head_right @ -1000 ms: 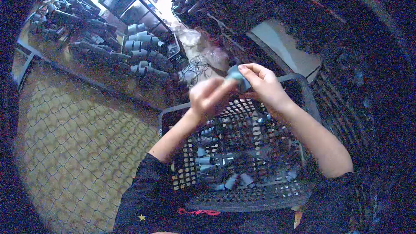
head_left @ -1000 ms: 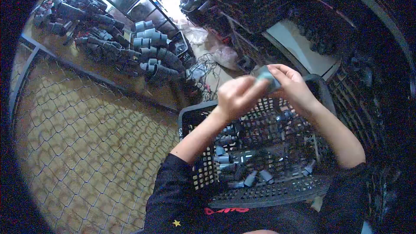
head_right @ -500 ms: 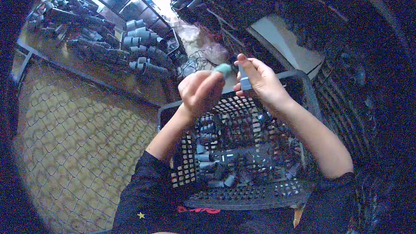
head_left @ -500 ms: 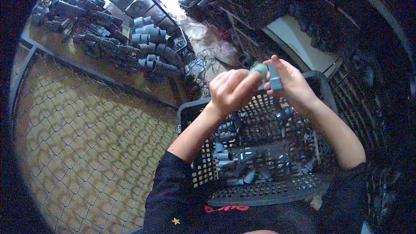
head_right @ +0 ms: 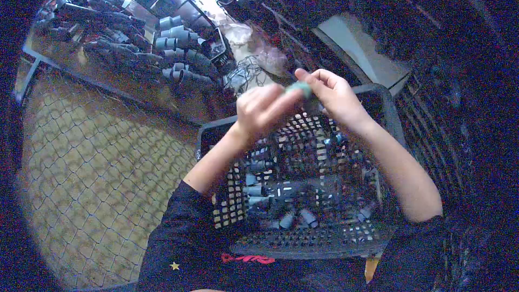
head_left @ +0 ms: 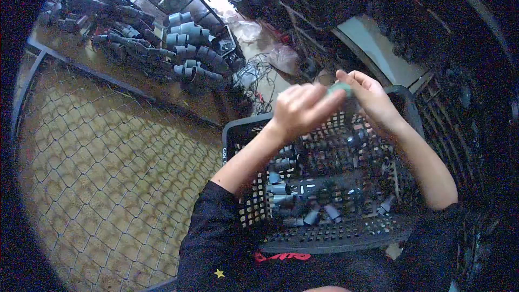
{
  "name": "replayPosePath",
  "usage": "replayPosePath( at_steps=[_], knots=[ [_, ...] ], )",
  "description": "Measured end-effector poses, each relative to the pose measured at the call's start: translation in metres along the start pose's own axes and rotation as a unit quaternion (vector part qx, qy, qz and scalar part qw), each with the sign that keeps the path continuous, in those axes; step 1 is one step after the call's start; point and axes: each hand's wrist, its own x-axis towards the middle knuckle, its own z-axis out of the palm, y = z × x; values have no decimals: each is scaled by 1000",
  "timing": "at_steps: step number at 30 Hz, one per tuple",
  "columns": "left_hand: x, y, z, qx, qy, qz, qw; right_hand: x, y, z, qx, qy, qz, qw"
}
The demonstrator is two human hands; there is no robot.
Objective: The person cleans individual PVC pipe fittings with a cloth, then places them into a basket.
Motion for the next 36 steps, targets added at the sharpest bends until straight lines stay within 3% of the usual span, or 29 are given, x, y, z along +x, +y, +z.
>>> replayPosePath(
  at_steps=[1,7,9,11,13,15,17,18,19,21,23,25,28,31,32,33,35,36],
  knots=[
    [-5,-4,6,9,5,-53,999,0,1,0,14,9,17,1000],
    [-1,25,5,22,-23,16,999,6,7,0,5,36,-41,999],
    [2,14,4,12,-2,-48,999,7,10,4,31,47,-79,995],
    [3,8,7,10,18,-97,995,6,14,-2,23,44,-57,997],
    [-1,12,10,-14,17,-28,999,5,9,2,26,45,-41,998],
    [-3,30,10,-2,-20,-34,999,2,9,7,36,55,-47,997],
    [-2,17,7,24,6,0,1000,5,11,2,24,33,-55,998],
    [-2,9,3,35,-21,-29,999,0,3,0,22,12,-27,999],
    [-2,4,5,6,1,-88,996,-3,-1,2,15,10,-42,999],
    [-9,-7,8,-10,34,-116,993,-4,-5,9,1,3,-72,997],
    [-18,-12,8,-33,43,-60,997,-2,-3,4,-101,-23,-105,989],
    [-19,-8,16,-26,120,-73,990,0,4,7,-67,-4,-88,994],
    [-15,-9,15,-30,145,-79,986,2,5,1,56,4,19,998],
    [-13,-3,13,-52,125,-26,990,0,4,-3,115,42,70,990],
    [-14,3,8,-28,81,14,996,-2,0,-5,132,-16,76,988],
    [-13,8,5,-15,28,38,999,-1,1,-4,108,-36,56,992],
    [-7,9,4,4,13,57,998,1,2,-3,59,-76,17,995],
    [-8,2,7,-6,25,18,999,-1,2,-2,13,-71,0,997]
  ],
)
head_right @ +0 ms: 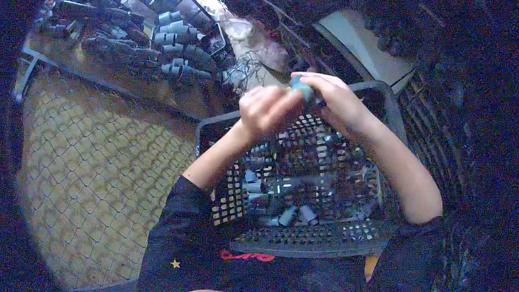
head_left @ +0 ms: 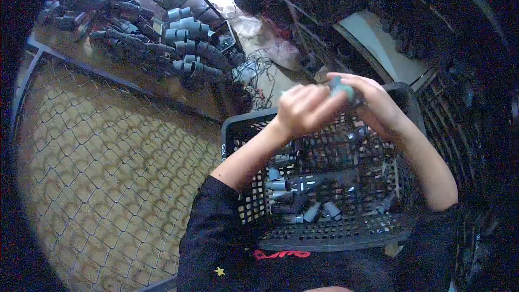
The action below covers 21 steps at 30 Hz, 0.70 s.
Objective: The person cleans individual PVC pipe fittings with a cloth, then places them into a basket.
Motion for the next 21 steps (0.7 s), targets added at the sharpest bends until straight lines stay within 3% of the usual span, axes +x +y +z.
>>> replayPosePath(
  at_steps=[2,5,6,9,11,14,17,21],
  knots=[
    [-3,-5,-2,20,-11,-57,998,-1,-5,9,58,-5,-6,998],
    [-8,10,2,11,-3,-26,1000,2,-7,8,99,-40,-4,994],
    [-4,16,-3,22,-43,-17,999,1,-9,8,95,-47,0,994],
    [8,-5,-6,35,-4,22,999,0,-8,5,102,-33,1,994],
    [3,-16,0,30,3,-74,997,-3,-10,9,115,-21,-20,993],
    [-7,2,10,6,22,-23,999,-3,-10,9,136,-20,-7,991],
    [9,15,-6,52,-45,22,997,0,-5,5,125,-31,2,992],
    [7,-5,-2,52,17,-75,996,-3,-4,8,134,-9,32,990]
  ],
)
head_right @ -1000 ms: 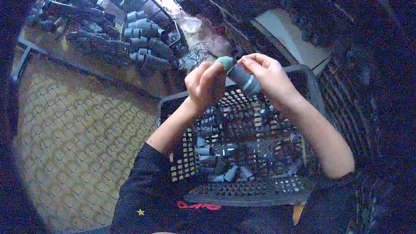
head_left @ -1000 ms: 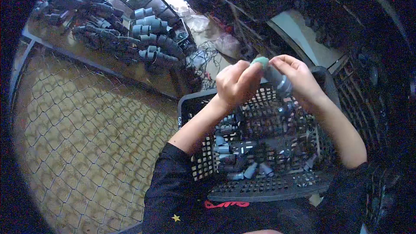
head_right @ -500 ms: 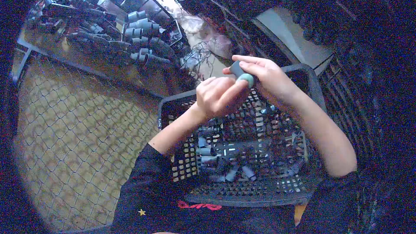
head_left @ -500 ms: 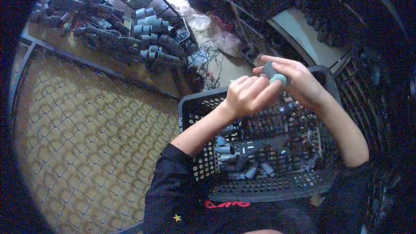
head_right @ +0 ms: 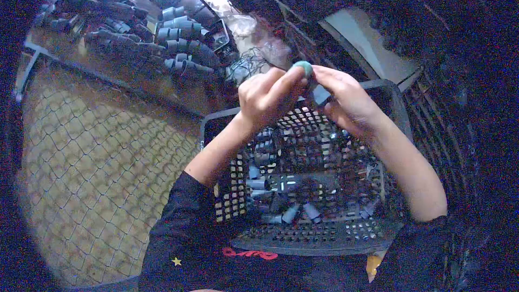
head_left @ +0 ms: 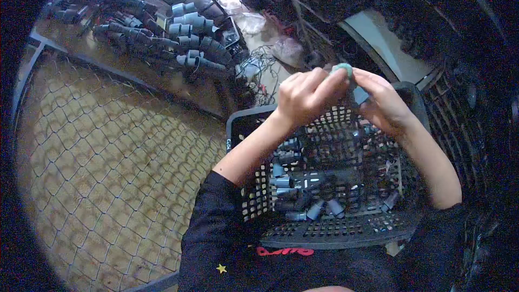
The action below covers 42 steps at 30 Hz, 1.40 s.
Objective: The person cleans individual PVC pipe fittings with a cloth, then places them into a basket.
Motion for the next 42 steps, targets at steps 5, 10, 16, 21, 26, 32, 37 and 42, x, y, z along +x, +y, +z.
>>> replayPosePath(
  at_steps=[5,10,16,21,26,32,37,42],
  knots=[
    [1,24,-13,-19,-58,87,994,-2,-11,3,27,-7,-2,1000],
    [0,3,-5,-13,-51,4,999,0,0,-1,51,86,-62,993],
    [5,12,-3,-53,-21,29,998,-1,-8,11,83,62,-22,994],
    [-3,19,-2,-40,-49,51,997,-1,-4,7,35,72,-13,997],
    [1,5,3,-34,13,88,995,-5,-11,4,9,61,-21,998],
    [-5,22,-5,-45,-91,102,990,0,-6,-7,-14,89,0,996],
    [-3,8,1,-43,-47,58,996,-3,-6,-5,-41,95,-22,994],
    [-5,8,4,-30,-46,28,998,0,-3,-8,-33,59,-31,997]
  ],
)
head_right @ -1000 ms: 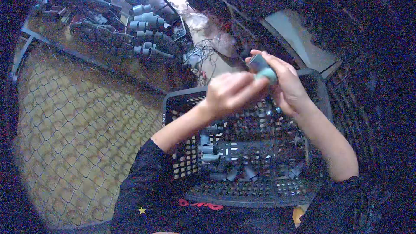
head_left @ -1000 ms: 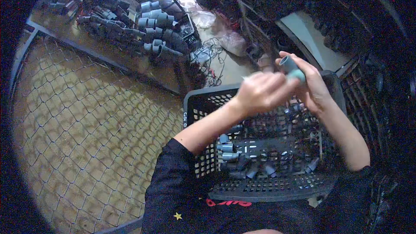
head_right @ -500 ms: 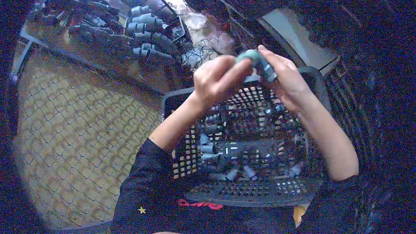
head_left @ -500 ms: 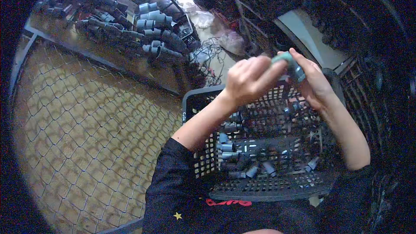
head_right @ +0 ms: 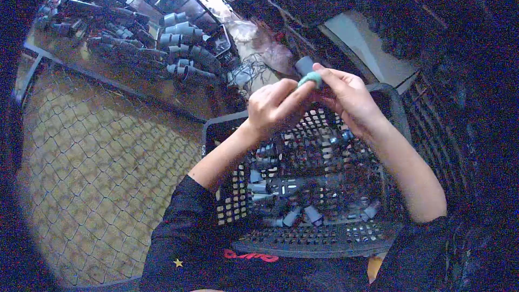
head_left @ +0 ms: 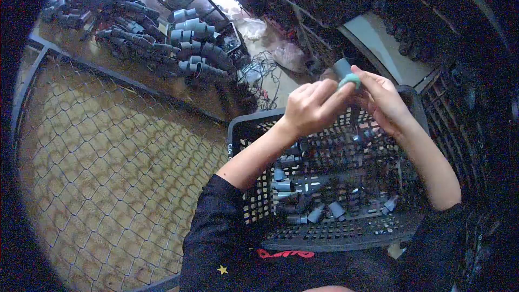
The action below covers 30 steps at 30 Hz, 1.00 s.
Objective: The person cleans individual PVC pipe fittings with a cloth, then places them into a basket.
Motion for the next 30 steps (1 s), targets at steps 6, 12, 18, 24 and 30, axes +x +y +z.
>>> replayPosePath(
  at_steps=[6,12,18,24,30],
  knots=[
    [13,-20,-1,9,8,-17,1000,-1,1,1,-14,40,0,999],
    [11,-5,-9,-3,-18,61,998,4,1,-5,-6,-18,-16,1000],
    [4,4,-4,-30,-6,11,999,4,-1,-3,-24,9,-16,1000],
    [7,1,-1,-10,21,-79,997,-1,-6,-1,-10,-2,-15,1000],
    [8,15,-8,37,-17,48,998,3,0,-2,-75,-18,1,997]
  ],
)
